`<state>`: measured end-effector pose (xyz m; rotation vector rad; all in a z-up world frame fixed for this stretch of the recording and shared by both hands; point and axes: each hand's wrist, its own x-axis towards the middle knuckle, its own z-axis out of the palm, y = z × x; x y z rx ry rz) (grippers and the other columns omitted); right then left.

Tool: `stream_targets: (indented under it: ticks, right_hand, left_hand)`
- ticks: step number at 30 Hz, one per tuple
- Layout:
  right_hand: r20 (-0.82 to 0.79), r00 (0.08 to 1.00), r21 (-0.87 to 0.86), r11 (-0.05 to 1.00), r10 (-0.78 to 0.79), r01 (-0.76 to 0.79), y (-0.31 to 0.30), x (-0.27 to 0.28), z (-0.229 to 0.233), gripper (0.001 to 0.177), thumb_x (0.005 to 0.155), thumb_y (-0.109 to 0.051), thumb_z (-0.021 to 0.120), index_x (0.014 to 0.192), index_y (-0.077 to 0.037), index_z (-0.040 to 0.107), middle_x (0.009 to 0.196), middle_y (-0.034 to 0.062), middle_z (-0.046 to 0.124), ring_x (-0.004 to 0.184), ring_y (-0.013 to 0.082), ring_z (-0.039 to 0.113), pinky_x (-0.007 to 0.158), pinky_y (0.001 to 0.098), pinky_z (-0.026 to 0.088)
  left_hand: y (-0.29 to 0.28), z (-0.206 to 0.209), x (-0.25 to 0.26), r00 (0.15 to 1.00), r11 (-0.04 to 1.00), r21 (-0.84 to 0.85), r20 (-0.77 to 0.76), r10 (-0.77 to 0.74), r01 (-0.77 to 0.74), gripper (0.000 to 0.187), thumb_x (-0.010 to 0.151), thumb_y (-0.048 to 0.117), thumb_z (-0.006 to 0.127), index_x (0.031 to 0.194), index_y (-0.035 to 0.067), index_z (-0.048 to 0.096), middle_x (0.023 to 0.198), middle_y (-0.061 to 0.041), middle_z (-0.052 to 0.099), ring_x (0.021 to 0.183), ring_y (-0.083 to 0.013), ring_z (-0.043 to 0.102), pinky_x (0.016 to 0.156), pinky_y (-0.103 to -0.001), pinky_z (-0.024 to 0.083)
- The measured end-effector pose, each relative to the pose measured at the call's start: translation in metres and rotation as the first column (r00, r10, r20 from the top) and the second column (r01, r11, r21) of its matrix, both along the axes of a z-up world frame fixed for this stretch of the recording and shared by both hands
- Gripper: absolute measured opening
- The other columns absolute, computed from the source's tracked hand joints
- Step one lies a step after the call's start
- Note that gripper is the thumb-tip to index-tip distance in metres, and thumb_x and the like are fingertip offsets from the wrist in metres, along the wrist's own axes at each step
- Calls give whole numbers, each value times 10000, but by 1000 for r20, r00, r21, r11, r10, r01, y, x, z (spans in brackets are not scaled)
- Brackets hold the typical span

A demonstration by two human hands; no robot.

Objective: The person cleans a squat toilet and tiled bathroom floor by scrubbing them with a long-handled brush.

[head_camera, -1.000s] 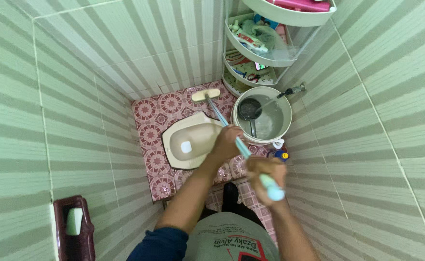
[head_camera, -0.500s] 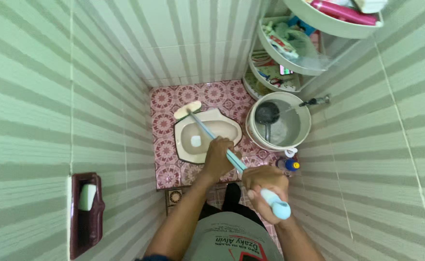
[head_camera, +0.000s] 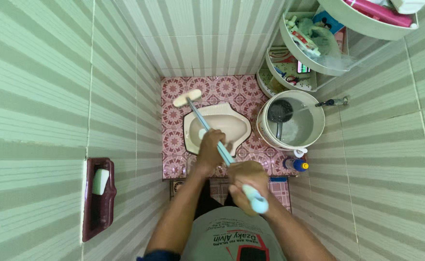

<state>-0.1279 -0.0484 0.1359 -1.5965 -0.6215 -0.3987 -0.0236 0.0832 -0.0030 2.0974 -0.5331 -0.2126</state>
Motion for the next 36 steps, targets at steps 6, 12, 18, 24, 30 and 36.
stream_targets:
  ticks: [6,12,18,24,30,36]
  right_hand:
    - [9,996,22,996,-91,91,27,8,-24,263,767,5,631,647,-125,437,560,29,484,477,174,501,477,312,437]
    - [-30,999,92,995,40,-37,14,-13,6,268,709,36,563,649,-115,351,550,31,407,466,188,474,487,331,384]
    - [-30,1000,-4,1000,5,-5,18,7,-15,252,690,2,568,662,-110,344,578,47,403,476,207,405,482,337,356]
    - [-124,992,37,999,37,-33,7,-29,-9,317,724,-12,598,627,-148,328,533,4,362,443,161,386,472,336,330]
    - [54,998,60,998,-26,22,25,21,-28,235,753,-75,589,624,-151,408,521,-12,400,433,158,403,448,316,367]
    - [-59,997,57,997,58,-54,-2,-4,9,299,824,-53,620,627,-128,408,527,7,424,448,180,469,486,337,400]
  left_hand:
    - [20,8,14,962,995,-59,265,-63,81,336,785,99,763,645,54,460,671,-126,475,742,-297,515,805,-421,457]
    - [12,24,-12,1000,997,-68,13,-20,21,365,753,105,792,615,34,461,634,-144,495,706,-325,514,675,-445,426]
    - [19,-1,19,983,995,-59,174,-65,76,311,746,84,779,640,57,488,668,-127,518,744,-303,520,715,-439,451]
    - [13,2,-13,997,998,-4,30,-64,64,401,783,130,797,600,57,448,622,-124,504,694,-291,529,727,-442,481]
    - [18,-23,33,953,995,-58,295,-62,83,319,725,84,778,646,65,469,671,-109,492,734,-286,517,765,-434,470]
    - [2,4,3,996,997,-3,42,-82,82,382,760,135,807,581,94,473,622,-68,515,691,-249,508,685,-422,462]
